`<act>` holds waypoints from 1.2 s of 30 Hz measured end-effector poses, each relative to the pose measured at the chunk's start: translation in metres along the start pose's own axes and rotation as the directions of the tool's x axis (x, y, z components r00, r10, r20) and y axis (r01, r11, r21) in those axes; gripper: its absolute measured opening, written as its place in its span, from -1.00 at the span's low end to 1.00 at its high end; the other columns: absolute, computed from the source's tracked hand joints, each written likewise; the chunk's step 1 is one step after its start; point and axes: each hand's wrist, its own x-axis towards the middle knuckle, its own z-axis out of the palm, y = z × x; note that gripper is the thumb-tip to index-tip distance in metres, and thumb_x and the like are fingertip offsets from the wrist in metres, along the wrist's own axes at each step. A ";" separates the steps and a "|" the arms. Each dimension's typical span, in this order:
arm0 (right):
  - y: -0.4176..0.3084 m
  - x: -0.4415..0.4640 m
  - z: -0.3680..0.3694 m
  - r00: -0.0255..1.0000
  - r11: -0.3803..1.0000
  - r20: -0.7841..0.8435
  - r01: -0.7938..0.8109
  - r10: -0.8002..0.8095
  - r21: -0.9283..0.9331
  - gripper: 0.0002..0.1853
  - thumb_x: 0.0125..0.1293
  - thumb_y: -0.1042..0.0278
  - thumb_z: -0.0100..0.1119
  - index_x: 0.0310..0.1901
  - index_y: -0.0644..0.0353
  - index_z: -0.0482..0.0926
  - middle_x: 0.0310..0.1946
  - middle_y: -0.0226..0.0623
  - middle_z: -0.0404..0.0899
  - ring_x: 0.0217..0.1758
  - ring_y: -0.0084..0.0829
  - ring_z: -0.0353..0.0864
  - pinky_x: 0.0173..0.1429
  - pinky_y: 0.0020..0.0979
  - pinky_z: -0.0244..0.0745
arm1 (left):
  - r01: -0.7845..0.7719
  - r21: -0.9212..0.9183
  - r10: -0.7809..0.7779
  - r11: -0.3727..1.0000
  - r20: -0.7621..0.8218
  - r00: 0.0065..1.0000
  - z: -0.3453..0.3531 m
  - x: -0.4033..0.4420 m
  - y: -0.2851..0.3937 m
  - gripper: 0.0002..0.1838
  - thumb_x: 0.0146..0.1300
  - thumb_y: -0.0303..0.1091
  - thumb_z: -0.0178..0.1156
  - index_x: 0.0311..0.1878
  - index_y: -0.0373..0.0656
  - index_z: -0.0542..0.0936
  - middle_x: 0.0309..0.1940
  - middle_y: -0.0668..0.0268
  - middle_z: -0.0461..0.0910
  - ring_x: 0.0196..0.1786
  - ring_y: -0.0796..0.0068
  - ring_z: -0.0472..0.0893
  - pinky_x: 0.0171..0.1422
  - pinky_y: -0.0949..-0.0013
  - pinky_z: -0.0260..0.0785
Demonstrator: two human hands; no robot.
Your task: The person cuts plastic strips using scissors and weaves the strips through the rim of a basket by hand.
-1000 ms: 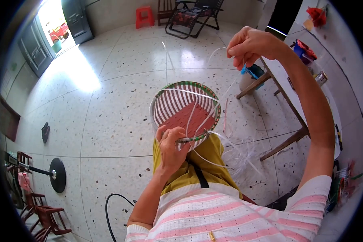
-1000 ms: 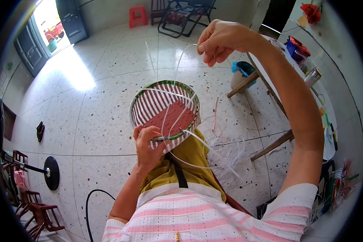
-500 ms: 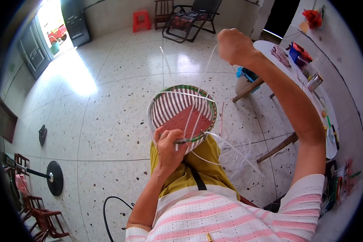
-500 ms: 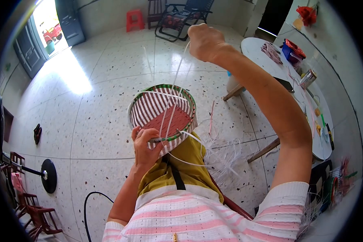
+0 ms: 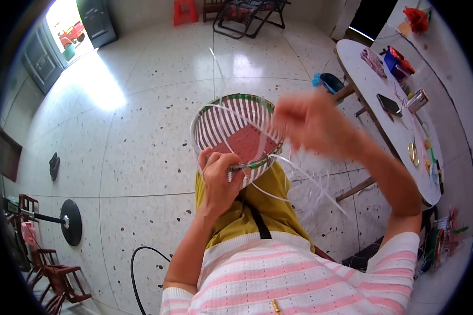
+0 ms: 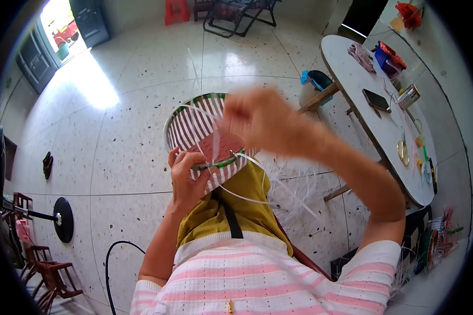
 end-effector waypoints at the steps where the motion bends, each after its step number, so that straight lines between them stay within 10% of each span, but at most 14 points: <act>1: -0.001 -0.015 0.019 0.995 0.998 0.087 0.050 -0.047 -0.038 -0.73 0.29 0.28 0.30 -0.41 0.31 0.51 -0.62 -0.19 0.52 -0.54 -0.41 0.61 -0.47 -0.35 0.45 | 0.004 0.000 -0.004 1.000 0.007 1.000 0.000 0.001 0.000 -0.70 -0.15 -0.54 0.41 -0.29 -0.13 0.57 -0.42 0.32 0.60 -0.23 0.29 0.58 0.34 0.11 0.13; 5: 0.037 -0.053 0.094 0.995 0.986 0.082 0.068 -0.055 -0.155 -0.77 0.29 0.35 0.28 -0.40 0.35 0.54 -0.62 -0.18 0.50 -0.51 -0.43 0.58 -0.40 -0.34 0.43 | 0.021 -0.004 -0.021 1.000 0.023 0.999 0.002 0.000 -0.001 -0.70 -0.13 -0.50 0.44 -0.29 -0.13 0.57 -0.43 0.35 0.60 -0.24 0.32 0.58 0.37 0.11 0.09; 11: 0.046 -0.063 0.107 0.942 0.865 0.223 -0.323 0.252 0.384 -0.83 0.25 0.41 0.24 -0.37 0.35 0.55 -0.53 -0.01 0.58 -0.44 -0.15 0.61 -0.30 -0.26 0.47 | 0.007 0.005 -0.008 1.000 0.037 0.999 0.001 0.000 -0.001 -0.69 -0.12 -0.47 0.47 -0.29 -0.13 0.57 -0.42 0.36 0.61 -0.24 0.34 0.58 0.38 0.13 0.07; 14: 0.047 -0.070 0.108 0.991 0.942 0.080 -0.126 0.106 0.310 -0.86 0.31 0.46 0.19 -0.34 0.36 0.51 -0.61 -0.20 0.52 -0.57 -0.49 0.50 -0.45 -0.40 0.37 | -0.005 0.013 0.005 1.000 0.032 0.999 0.001 0.001 0.001 -0.70 -0.11 -0.46 0.47 -0.30 -0.13 0.56 -0.41 0.35 0.60 -0.24 0.33 0.58 0.37 0.13 0.08; 16: 0.038 -0.075 0.099 0.988 0.961 0.108 -0.131 0.108 0.243 -0.88 0.26 0.46 0.17 -0.35 0.35 0.52 -0.52 0.01 0.57 -0.45 -0.09 0.59 -0.31 -0.22 0.45 | -0.004 0.019 0.003 1.000 0.027 1.000 0.002 0.002 0.001 -0.70 -0.11 -0.46 0.47 -0.30 -0.13 0.56 -0.41 0.35 0.60 -0.24 0.33 0.58 0.37 0.13 0.09; 26: -0.002 -0.145 0.016 0.994 0.985 0.032 -0.097 0.102 -0.144 -0.93 0.28 0.51 0.10 -0.30 0.32 0.46 -0.36 -0.01 0.53 -0.32 0.03 0.56 -0.28 -0.13 0.45 | 0.010 -0.008 -0.010 1.000 0.030 1.000 0.001 0.006 -0.003 -0.70 -0.11 -0.47 0.46 -0.30 -0.14 0.55 -0.43 0.33 0.58 -0.25 0.30 0.57 0.38 0.10 0.09; 36: 0.001 -0.194 -0.061 0.913 0.489 -0.062 0.157 -0.402 -0.858 -0.69 0.11 0.69 0.17 -0.05 0.45 0.59 -0.15 -0.01 0.56 -0.23 -0.13 0.63 -0.20 -0.30 0.59 | 0.013 -0.005 -0.013 1.000 0.033 0.999 -0.001 0.006 -0.003 -0.70 -0.14 -0.50 0.46 -0.32 -0.14 0.56 -0.43 0.34 0.59 -0.25 0.31 0.57 0.38 0.13 0.08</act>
